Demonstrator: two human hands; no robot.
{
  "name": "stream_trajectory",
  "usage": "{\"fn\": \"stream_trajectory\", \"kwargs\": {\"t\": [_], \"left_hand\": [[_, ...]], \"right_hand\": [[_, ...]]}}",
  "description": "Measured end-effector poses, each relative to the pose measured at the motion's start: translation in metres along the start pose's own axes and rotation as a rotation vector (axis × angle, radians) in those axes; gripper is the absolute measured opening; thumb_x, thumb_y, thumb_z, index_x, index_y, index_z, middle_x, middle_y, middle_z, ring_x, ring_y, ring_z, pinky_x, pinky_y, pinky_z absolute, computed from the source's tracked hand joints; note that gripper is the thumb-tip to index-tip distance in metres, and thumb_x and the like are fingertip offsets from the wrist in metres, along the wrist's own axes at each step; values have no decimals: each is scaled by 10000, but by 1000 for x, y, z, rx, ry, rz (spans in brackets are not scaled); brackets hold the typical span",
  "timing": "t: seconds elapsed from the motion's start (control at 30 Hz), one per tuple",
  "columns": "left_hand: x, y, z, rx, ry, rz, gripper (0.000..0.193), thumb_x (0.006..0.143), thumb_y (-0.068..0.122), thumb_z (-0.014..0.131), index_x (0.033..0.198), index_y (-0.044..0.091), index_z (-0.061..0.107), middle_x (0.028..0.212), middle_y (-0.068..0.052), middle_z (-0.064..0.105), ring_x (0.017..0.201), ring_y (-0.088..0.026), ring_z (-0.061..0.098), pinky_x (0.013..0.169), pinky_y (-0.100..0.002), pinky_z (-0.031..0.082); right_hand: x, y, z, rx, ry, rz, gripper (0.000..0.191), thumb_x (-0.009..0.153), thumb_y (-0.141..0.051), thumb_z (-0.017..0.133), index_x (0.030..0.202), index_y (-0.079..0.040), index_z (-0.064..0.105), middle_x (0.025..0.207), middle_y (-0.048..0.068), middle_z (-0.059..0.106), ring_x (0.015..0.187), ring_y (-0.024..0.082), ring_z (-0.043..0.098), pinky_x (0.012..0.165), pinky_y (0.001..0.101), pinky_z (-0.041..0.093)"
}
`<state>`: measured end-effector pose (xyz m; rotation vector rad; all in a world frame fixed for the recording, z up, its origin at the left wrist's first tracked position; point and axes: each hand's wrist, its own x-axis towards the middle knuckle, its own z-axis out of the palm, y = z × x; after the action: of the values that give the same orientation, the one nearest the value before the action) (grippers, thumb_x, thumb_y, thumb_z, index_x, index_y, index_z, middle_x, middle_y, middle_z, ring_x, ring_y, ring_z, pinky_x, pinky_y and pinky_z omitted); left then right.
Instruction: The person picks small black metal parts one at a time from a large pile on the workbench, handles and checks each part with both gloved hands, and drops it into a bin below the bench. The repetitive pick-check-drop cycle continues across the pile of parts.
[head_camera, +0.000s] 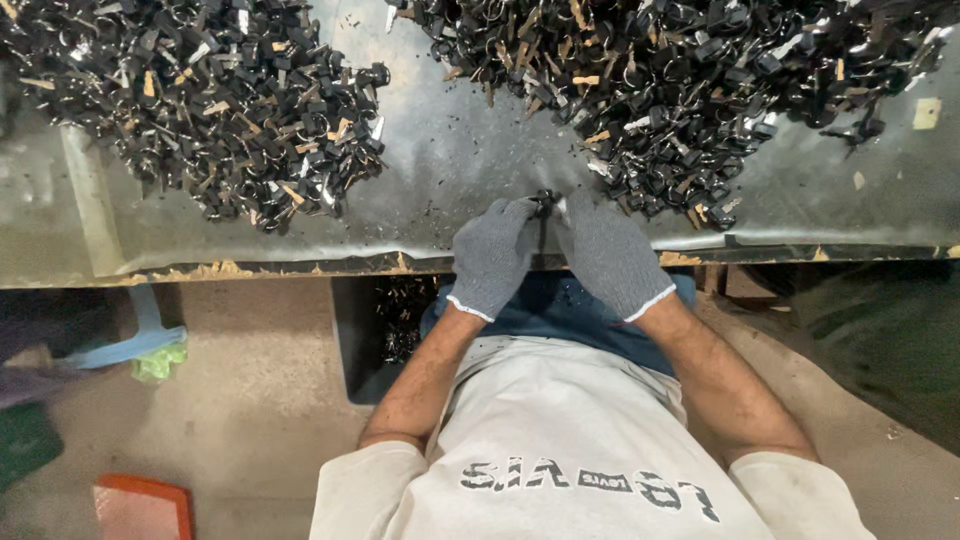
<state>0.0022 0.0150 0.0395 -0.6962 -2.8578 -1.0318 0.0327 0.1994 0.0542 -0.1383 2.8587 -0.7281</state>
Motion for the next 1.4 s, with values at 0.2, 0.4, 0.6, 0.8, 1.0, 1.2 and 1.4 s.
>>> {"fn": "stream_trajectory", "kwargs": {"t": [0.2, 0.4, 0.6, 0.8, 1.0, 1.2, 1.4], "left_hand": [[1, -7, 7, -24, 26, 40, 201, 892, 125, 691, 1092, 138, 674, 945, -88, 670, 773, -329, 675, 673, -442, 529], [0, -15, 10, 22, -1, 93, 213, 913, 120, 675, 1125, 109, 672, 914, -107, 653, 769, -336, 669, 675, -456, 525], [-4, -15, 6, 12, 26, 142, 222, 903, 112, 634, 1122, 111, 668, 971, -112, 681, 809, -336, 690, 722, -461, 544], [-5, -11, -17, 34, -194, -120, 207, 982, 352, 723, 988, 146, 706, 873, -108, 712, 775, -323, 711, 701, -461, 540], [50, -10, -24, -94, -63, 357, 441, 812, 78, 615, 1237, 125, 726, 1242, -117, 719, 1084, -339, 674, 890, -425, 547], [70, -14, -11, 328, -182, 501, 294, 819, 161, 696, 1112, 175, 714, 1135, -114, 730, 1119, -314, 694, 975, -456, 553], [34, -11, -7, -107, -199, -101, 255, 855, 205, 746, 1081, 93, 703, 967, -144, 726, 889, -365, 702, 766, -481, 542]], "right_hand": [[4, -6, 4, -231, 213, -122, 196, 966, -204, 609, 1025, -30, 543, 900, 211, 708, 752, 344, 724, 566, 414, 565], [5, -9, 14, -261, 84, -155, 152, 954, -129, 575, 1057, -18, 560, 746, 162, 681, 679, 342, 718, 607, 441, 576], [11, -12, -10, -87, -184, 74, 270, 1015, -256, 573, 1114, -5, 548, 863, 256, 721, 763, 456, 711, 672, 569, 549], [-8, -16, -25, 103, -108, 70, 580, 968, -275, 621, 1422, 19, 413, 884, 290, 716, 774, 475, 718, 681, 576, 563], [-19, -27, 2, -45, -233, 7, 323, 1003, -284, 613, 1144, 4, 575, 865, 241, 706, 826, 429, 715, 706, 544, 580], [-7, -26, 4, -231, 98, -117, 363, 854, -232, 645, 1084, 36, 561, 1086, 329, 678, 896, 435, 708, 679, 461, 592], [-20, -6, -8, 194, 53, 119, 428, 996, -216, 633, 1342, 13, 528, 1039, 286, 683, 923, 444, 697, 732, 529, 559]]}}
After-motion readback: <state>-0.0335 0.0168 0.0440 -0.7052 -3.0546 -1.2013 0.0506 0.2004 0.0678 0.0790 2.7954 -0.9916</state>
